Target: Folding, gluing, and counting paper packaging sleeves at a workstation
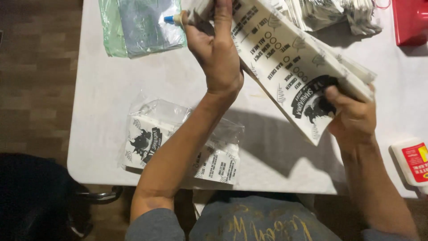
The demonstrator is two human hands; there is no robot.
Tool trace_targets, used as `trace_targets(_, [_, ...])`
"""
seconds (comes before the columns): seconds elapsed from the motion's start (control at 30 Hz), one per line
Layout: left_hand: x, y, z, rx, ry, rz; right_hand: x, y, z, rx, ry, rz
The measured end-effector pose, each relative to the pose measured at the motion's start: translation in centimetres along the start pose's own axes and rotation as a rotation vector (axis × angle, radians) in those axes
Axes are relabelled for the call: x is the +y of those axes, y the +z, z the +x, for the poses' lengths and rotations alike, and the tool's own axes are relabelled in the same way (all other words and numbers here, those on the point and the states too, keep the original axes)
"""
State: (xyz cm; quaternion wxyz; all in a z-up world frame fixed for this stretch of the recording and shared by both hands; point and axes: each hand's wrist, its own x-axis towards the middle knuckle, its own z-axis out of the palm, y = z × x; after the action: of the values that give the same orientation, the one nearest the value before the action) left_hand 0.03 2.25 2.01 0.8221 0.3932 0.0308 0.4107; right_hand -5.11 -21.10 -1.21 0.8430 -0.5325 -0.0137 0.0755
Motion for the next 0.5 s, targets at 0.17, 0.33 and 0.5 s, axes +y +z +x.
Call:
trace_targets(0.17, [0.5,-1.8,-0.7,-0.024,-0.200,-0.049,2.2,-7.8,-2.4,0.317,-0.370,-0.559])
trace_targets(0.33, [4.4,-2.9,-0.1,-0.480,-0.754,0.540,5.9,-20.4,-5.2,0.715,-0.445,-1.526])
trace_targets(0.5, [5.1,-5.5,-0.2,-0.845,-0.887,0.616,2.2,-23.1,-7.9,0.409,0.142,-0.861])
